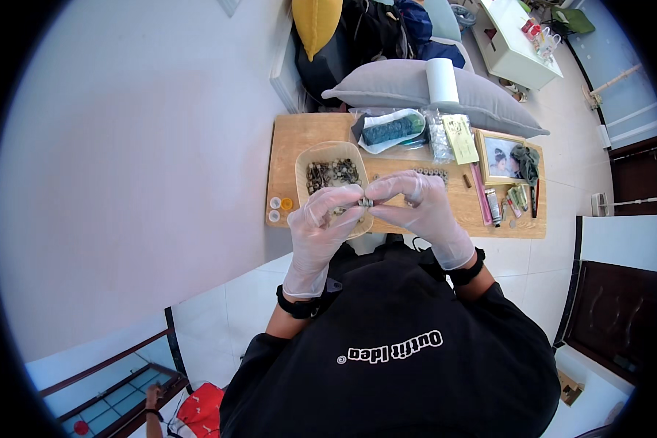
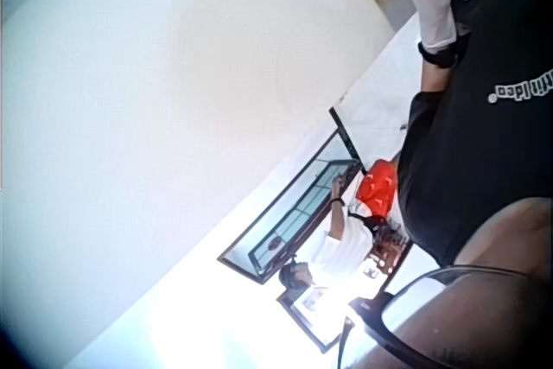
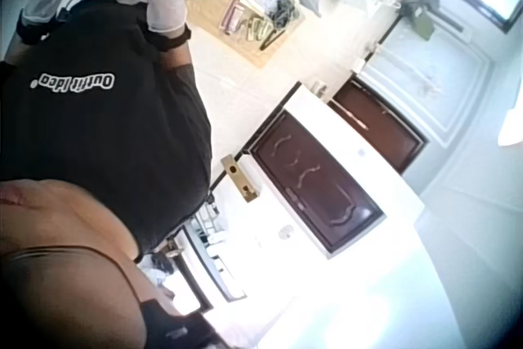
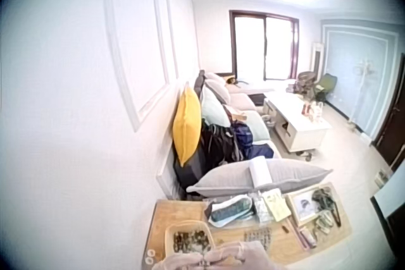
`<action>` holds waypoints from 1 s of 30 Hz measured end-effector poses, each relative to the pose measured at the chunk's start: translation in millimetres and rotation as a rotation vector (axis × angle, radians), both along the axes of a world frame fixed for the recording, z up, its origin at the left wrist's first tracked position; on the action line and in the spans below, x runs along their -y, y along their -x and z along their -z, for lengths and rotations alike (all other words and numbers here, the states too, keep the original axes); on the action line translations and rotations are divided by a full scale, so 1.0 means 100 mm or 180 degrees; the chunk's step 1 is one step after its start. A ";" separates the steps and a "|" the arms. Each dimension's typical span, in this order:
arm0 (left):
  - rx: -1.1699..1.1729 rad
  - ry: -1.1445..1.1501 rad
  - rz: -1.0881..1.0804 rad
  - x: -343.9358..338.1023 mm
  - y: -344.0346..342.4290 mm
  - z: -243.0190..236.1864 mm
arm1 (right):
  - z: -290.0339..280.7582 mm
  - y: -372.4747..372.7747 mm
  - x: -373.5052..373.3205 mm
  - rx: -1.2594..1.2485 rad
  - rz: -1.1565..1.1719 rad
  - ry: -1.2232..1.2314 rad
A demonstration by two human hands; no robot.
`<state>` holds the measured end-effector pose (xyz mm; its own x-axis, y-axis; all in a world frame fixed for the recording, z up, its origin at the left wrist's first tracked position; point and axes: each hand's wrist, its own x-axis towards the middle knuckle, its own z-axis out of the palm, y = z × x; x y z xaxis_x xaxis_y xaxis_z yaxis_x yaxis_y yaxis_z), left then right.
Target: The person picks up a small metal part from a container and holds it up for inspection, turning it over to check different sides before placing it into a tray of similar components.
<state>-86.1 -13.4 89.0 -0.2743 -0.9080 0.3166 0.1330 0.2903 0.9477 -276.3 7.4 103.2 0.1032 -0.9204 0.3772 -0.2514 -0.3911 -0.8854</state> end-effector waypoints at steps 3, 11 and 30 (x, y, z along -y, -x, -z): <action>0.0049 -0.0087 0.0094 -0.02 -0.02 0.04 | -0.04 0.02 0.00 -0.0361 0.0018 0.0390; 0.0252 0.0347 -0.0007 -0.09 -0.03 0.02 | -0.04 0.02 -0.09 0.0003 -0.0088 -0.0089; 0.0141 -0.0095 -0.0238 -0.29 -0.13 -0.09 | -0.05 -0.16 -0.19 -0.0112 -0.0118 -0.0127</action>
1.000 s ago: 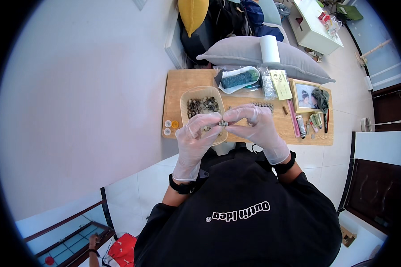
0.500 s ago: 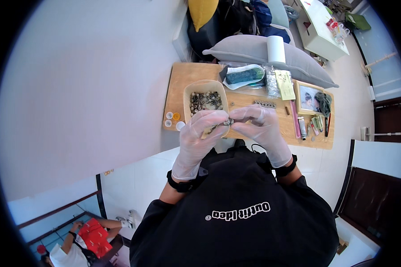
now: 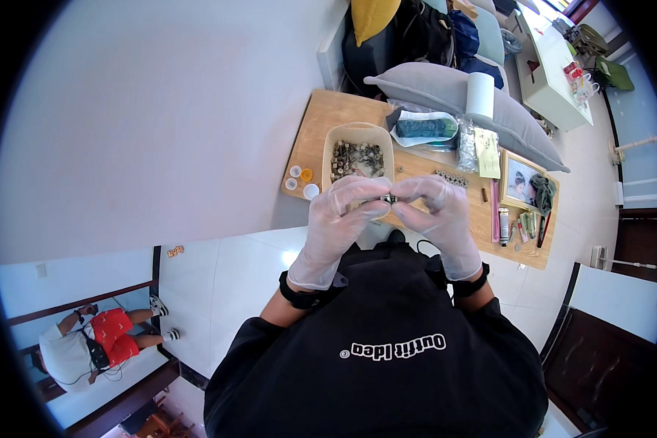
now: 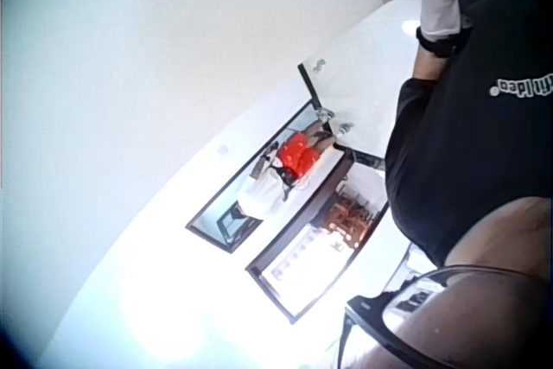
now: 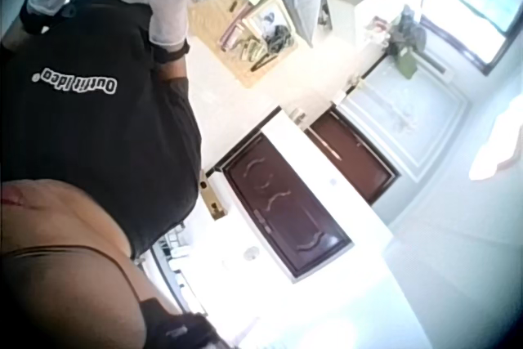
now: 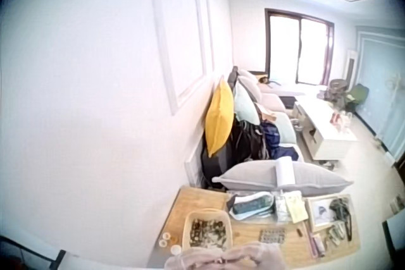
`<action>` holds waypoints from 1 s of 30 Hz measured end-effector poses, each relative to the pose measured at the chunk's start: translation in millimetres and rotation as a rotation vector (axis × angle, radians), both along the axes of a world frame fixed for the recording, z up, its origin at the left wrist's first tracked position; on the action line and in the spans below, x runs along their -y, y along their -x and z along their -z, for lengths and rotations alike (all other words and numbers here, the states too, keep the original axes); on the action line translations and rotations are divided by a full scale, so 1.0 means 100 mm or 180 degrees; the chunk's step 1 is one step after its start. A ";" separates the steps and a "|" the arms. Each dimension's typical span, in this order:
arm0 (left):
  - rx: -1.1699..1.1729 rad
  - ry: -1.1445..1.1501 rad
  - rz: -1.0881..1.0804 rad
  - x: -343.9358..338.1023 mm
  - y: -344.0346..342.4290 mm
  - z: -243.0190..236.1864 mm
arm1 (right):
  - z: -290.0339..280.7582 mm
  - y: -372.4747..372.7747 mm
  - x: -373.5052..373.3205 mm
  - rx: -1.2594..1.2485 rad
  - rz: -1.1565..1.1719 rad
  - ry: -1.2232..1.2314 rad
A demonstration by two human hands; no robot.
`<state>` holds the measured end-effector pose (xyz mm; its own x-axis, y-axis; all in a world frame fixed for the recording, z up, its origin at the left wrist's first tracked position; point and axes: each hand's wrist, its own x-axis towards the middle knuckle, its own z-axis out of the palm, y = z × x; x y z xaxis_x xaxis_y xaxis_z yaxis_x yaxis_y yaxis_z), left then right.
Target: The person picks up a small metal part from a container and holds it up for inspection, turning it over to check different sides before placing it into a tray of similar components.
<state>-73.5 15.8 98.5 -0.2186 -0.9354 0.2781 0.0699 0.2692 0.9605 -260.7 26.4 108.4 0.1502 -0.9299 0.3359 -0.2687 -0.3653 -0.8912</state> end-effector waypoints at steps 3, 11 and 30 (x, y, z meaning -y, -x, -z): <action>0.0394 0.0688 -0.0209 -0.01 -0.01 0.00 | 0.04 -0.03 -0.03 0.0335 -0.0009 -0.0430; 0.0543 0.0816 -0.0444 -0.08 -0.03 -0.02 | -0.05 -0.07 -0.05 0.0444 -0.0220 -0.0685; 0.0790 0.0926 -0.0410 -0.10 0.07 -0.08 | -0.12 0.01 -0.07 -0.0118 -0.0765 -0.0729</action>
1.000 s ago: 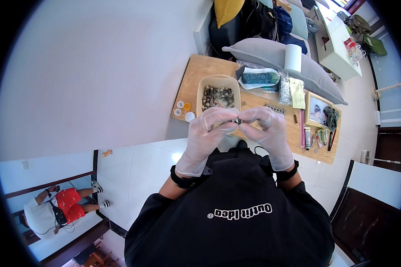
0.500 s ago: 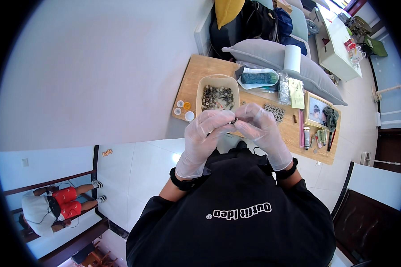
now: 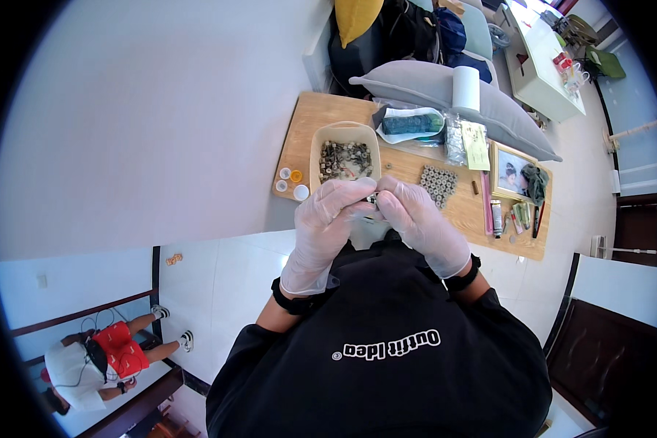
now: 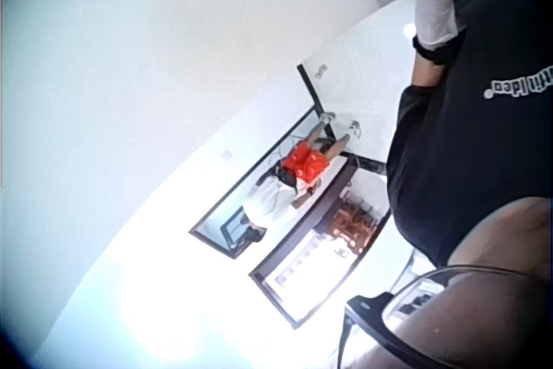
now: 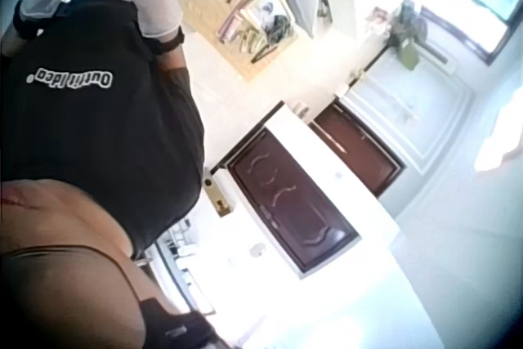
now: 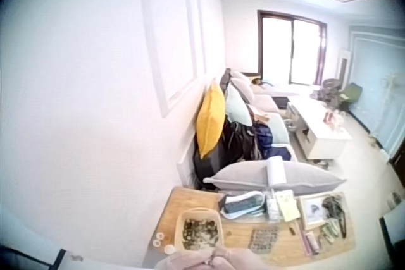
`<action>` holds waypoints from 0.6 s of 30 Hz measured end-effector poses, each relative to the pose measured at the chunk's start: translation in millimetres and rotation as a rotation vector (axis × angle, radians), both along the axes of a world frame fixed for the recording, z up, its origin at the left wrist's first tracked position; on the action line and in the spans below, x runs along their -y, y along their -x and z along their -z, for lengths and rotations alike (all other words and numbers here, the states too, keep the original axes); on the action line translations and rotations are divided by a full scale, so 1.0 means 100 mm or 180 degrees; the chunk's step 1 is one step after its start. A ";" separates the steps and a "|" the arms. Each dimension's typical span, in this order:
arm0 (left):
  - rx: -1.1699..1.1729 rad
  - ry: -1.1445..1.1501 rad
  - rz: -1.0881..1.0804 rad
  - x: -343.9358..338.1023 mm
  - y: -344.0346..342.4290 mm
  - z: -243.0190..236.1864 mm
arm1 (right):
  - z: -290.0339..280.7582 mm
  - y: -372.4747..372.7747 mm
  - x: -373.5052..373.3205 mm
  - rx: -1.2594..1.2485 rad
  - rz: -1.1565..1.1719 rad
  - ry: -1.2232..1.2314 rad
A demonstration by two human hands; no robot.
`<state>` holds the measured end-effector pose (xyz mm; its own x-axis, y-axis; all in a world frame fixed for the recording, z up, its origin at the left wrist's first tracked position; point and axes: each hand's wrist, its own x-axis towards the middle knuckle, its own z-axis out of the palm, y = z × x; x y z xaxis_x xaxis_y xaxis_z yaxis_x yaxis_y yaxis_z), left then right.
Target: The person picks up a small metal part from a container and holds it up for inspection, turning it over to check different sides before placing it into a tray of similar components.
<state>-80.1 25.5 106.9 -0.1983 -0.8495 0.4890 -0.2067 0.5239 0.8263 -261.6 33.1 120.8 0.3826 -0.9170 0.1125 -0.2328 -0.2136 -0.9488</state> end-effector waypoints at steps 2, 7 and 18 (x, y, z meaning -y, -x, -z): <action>-0.0397 -0.0487 0.0080 0.00 0.01 0.04 | -0.01 -0.02 0.00 -0.0152 0.0036 0.0082; -0.0787 -0.0976 0.0122 0.02 0.05 0.07 | 0.19 -0.02 0.04 -0.0662 0.0199 0.0982; -0.1061 -0.1035 0.0163 0.02 0.13 0.11 | 0.27 0.00 0.13 -0.1186 0.0441 0.1856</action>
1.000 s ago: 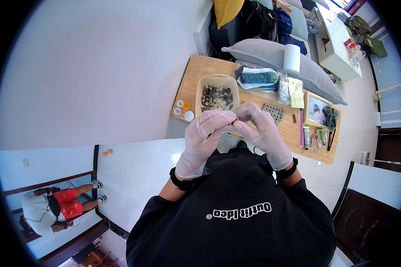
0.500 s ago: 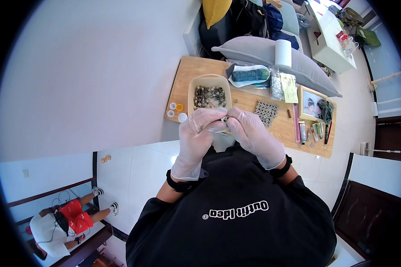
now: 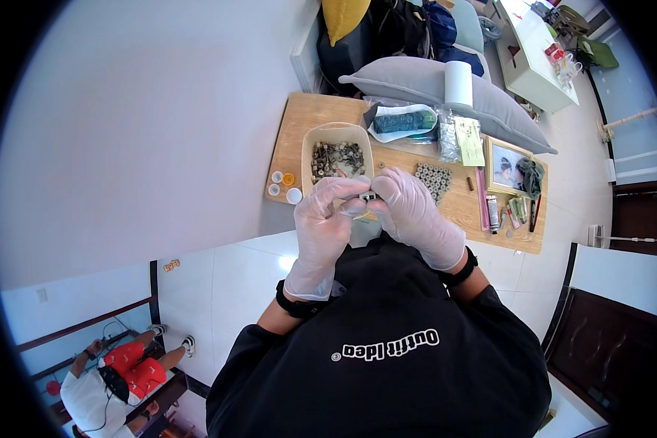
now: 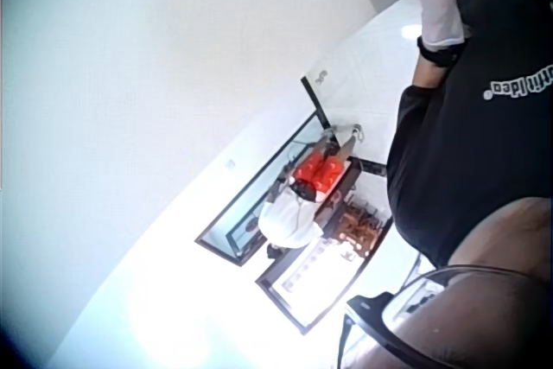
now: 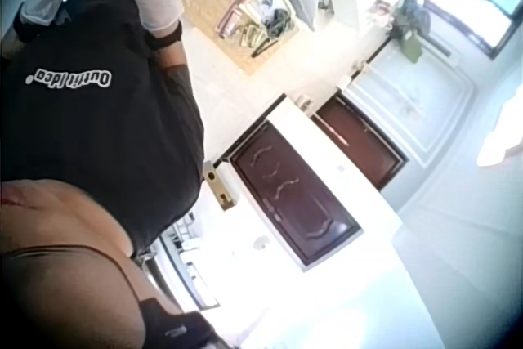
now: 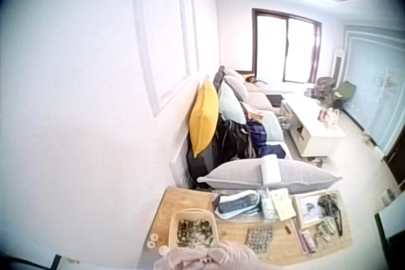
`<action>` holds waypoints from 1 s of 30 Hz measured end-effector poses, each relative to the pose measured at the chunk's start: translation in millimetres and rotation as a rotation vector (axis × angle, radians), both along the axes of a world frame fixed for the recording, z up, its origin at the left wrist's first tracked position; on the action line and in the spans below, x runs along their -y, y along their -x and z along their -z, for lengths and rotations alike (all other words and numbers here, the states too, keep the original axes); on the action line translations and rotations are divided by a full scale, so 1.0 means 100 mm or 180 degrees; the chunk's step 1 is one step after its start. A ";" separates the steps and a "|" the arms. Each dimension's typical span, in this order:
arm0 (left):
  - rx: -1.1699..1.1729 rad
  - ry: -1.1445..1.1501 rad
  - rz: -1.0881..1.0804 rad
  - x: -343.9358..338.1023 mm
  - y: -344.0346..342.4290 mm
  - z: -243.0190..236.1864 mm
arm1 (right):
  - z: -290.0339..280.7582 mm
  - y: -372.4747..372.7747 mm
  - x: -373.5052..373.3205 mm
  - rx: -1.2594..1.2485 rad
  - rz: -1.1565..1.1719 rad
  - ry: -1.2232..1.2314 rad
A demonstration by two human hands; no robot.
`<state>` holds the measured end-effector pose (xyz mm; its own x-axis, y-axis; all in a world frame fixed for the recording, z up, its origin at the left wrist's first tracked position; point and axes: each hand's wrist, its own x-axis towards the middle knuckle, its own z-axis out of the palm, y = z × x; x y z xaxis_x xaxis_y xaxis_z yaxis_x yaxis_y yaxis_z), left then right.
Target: The person picks up a small metal part from a container and holds it up for inspection, turning it over to check different sides before placing it into a tray of similar components.
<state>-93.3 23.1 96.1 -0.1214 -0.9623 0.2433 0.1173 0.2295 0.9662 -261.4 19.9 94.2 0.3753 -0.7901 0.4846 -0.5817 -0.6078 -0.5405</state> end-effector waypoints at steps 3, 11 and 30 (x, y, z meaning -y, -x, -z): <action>-0.0006 0.0060 0.0019 0.01 0.00 0.00 | -0.03 0.02 0.02 0.0000 -0.0044 -0.0075; 0.0537 0.0780 0.0111 0.10 -0.05 -0.02 | -0.23 0.05 -0.04 0.1422 -0.0330 -0.1677; 0.0767 0.1012 0.0111 0.26 0.01 -0.12 | -0.34 0.08 0.03 0.1407 0.0320 -0.0542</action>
